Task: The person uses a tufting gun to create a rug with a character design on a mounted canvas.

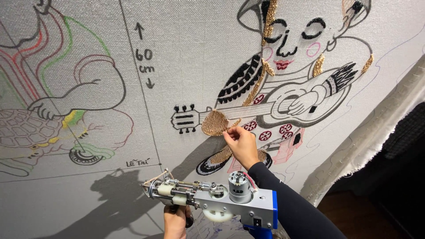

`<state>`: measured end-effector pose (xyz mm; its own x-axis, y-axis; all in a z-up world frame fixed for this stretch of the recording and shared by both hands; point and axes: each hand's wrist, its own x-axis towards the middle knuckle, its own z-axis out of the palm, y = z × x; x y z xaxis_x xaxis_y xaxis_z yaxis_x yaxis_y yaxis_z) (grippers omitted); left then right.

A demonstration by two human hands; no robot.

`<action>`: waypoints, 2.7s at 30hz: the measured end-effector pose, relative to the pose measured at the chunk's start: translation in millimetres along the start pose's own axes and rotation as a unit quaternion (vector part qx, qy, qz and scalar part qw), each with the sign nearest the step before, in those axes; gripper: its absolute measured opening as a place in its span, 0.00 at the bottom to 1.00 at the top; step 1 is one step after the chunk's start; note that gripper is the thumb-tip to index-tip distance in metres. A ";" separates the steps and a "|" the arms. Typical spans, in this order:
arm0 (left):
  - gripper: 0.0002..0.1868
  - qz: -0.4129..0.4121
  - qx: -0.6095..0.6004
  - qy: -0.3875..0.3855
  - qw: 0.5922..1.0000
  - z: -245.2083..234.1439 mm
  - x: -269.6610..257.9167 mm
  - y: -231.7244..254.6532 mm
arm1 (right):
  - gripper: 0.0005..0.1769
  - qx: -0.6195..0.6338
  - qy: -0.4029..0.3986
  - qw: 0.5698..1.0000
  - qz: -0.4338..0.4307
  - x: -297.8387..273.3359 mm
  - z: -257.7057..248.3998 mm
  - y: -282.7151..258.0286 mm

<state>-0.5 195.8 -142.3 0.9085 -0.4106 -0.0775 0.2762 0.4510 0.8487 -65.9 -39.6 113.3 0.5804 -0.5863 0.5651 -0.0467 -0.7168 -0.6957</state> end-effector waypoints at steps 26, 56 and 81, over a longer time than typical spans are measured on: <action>0.07 0.011 0.012 0.032 0.999 -9.5 -6.7 -3.4 | 0.10 -0.004 0.025 1.000 -0.007 -5.6 12.3 0.3; 0.12 0.037 0.009 0.002 0.999 -16.9 -10.2 -9.1 | 0.07 0.016 0.093 0.986 -0.140 16.4 1.3 -16.1; 0.07 0.044 0.010 -0.006 0.999 -21.7 -9.1 -16.2 | 0.06 -0.014 0.109 0.986 -0.124 24.0 5.5 -17.0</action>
<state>-6.5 209.4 -166.7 0.9251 -0.3796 0.0047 0.1886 0.4704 0.8621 -46.7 -39.4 136.2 0.3875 -0.4567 0.8008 0.0505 -0.8569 -0.5131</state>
